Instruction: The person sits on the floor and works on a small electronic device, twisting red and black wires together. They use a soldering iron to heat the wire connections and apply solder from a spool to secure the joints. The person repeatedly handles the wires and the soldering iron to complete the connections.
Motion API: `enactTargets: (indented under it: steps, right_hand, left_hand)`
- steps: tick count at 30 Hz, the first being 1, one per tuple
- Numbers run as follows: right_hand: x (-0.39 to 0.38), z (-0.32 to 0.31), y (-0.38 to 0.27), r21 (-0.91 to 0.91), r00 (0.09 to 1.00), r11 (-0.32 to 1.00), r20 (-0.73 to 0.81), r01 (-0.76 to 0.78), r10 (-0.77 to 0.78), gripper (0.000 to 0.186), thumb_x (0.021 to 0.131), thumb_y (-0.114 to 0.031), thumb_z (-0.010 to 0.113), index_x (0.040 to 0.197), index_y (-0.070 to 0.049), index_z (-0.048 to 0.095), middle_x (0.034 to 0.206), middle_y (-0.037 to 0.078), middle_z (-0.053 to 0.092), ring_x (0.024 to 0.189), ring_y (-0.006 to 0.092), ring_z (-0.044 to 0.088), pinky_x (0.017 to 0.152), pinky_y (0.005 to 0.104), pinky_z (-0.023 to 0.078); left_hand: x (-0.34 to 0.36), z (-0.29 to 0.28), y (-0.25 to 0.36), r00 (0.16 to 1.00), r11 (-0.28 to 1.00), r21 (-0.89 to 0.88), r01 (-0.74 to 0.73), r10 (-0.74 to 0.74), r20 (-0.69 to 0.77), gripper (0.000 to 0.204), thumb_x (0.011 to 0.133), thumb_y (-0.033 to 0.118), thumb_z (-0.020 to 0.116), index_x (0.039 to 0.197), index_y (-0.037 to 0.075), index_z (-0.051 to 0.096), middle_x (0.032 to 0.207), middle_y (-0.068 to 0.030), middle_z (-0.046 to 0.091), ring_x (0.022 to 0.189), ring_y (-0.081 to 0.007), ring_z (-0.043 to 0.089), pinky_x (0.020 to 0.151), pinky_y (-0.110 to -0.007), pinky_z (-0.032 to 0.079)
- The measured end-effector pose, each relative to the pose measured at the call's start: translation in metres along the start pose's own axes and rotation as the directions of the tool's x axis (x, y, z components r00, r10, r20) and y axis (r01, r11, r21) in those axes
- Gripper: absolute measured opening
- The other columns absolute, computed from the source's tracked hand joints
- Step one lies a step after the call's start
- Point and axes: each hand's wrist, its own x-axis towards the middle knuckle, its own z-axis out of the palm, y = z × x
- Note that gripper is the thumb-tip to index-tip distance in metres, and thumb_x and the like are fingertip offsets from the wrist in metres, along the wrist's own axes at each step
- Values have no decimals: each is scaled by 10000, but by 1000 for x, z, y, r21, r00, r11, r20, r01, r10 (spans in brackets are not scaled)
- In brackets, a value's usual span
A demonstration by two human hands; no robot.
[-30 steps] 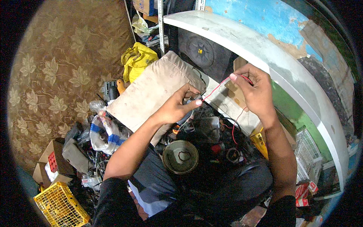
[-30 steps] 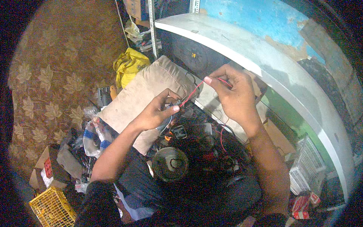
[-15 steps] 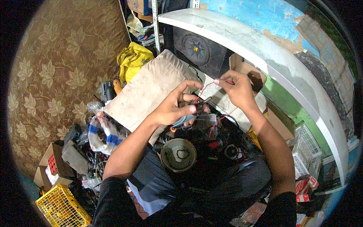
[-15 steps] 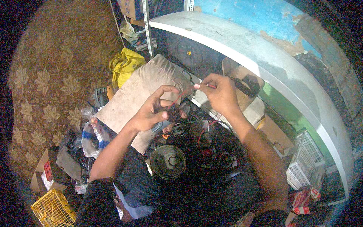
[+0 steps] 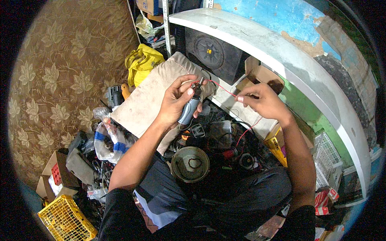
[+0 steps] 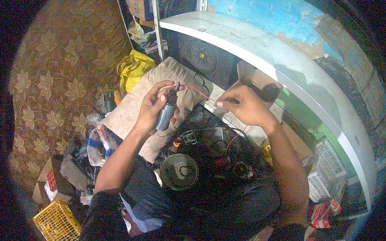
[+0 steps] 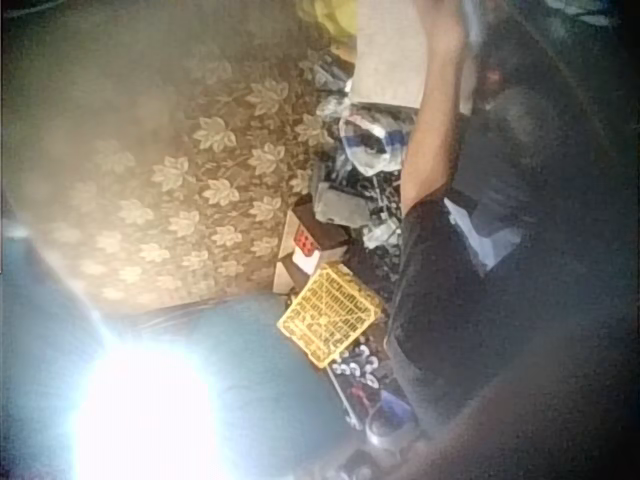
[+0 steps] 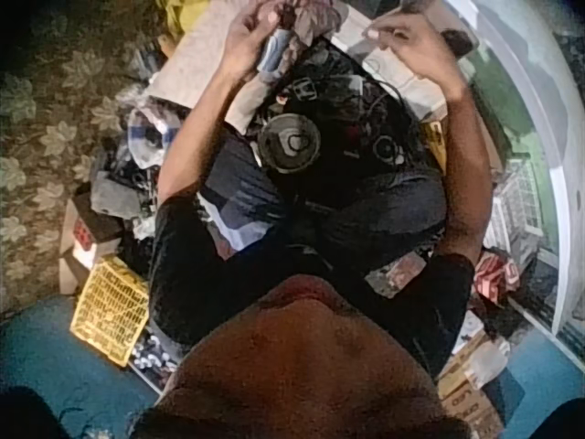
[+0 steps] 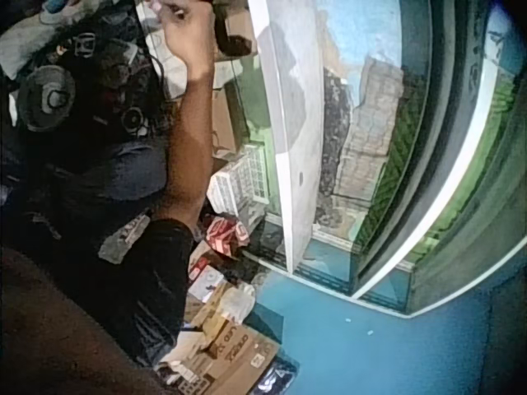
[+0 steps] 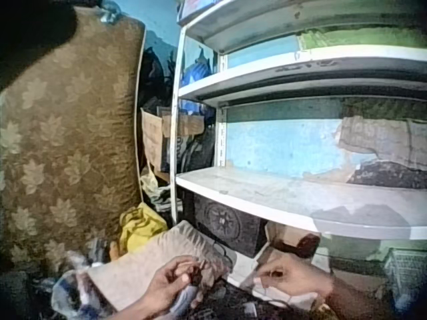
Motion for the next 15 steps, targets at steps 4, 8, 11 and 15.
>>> enactTargets:
  steps: [4, 8, 11, 15]
  right_hand:
    - [-6, -3, -6, -20, 995, 996, 50, 91, -90, 230, 889, -199, 694, 970, 15, 724, 826, 144, 708, 777, 194, 661, 758, 331, 503]
    - [-8, 7, -18, -137, 990, 981, 35, 137, -133, 211, 883, -183, 689, 942, 17, 722, 802, 156, 702, 750, 234, 668, 715, 352, 504]
    - [-7, 12, -21, -166, 992, 978, 51, 124, -117, 199, 875, -174, 672, 926, 11, 725, 849, 207, 704, 774, 308, 692, 717, 393, 508]
    - [-12, 11, -28, -181, 977, 965, 130, 193, -171, 223, 888, -147, 644, 1045, 0, 701, 853, 219, 692, 790, 353, 681, 737, 405, 510]
  left_hand:
    - [1, 2, -4, 1000, 1000, 17, -13, 13, 2, 568, 937, 418, 642, 1317, 74, 397, 1342, -184, 556, 654, -223, 646, 486, -294, 519]
    - [0, 8, -4, 999, 1000, -5, -31, 31, 21, 568, 943, 427, 632, 1319, 73, 397, 1293, -189, 580, 640, -223, 649, 480, -295, 523]
    - [-1, 12, -4, 999, 999, 31, -21, 21, 24, 567, 952, 433, 616, 1339, 75, 408, 1174, -189, 619, 626, -223, 651, 468, -306, 521]
    - [-1, 14, -7, 1000, 1000, -10, 5, -4, 10, 475, 992, 332, 561, 1356, 61, 420, 1168, -170, 603, 637, -227, 653, 472, -307, 523]
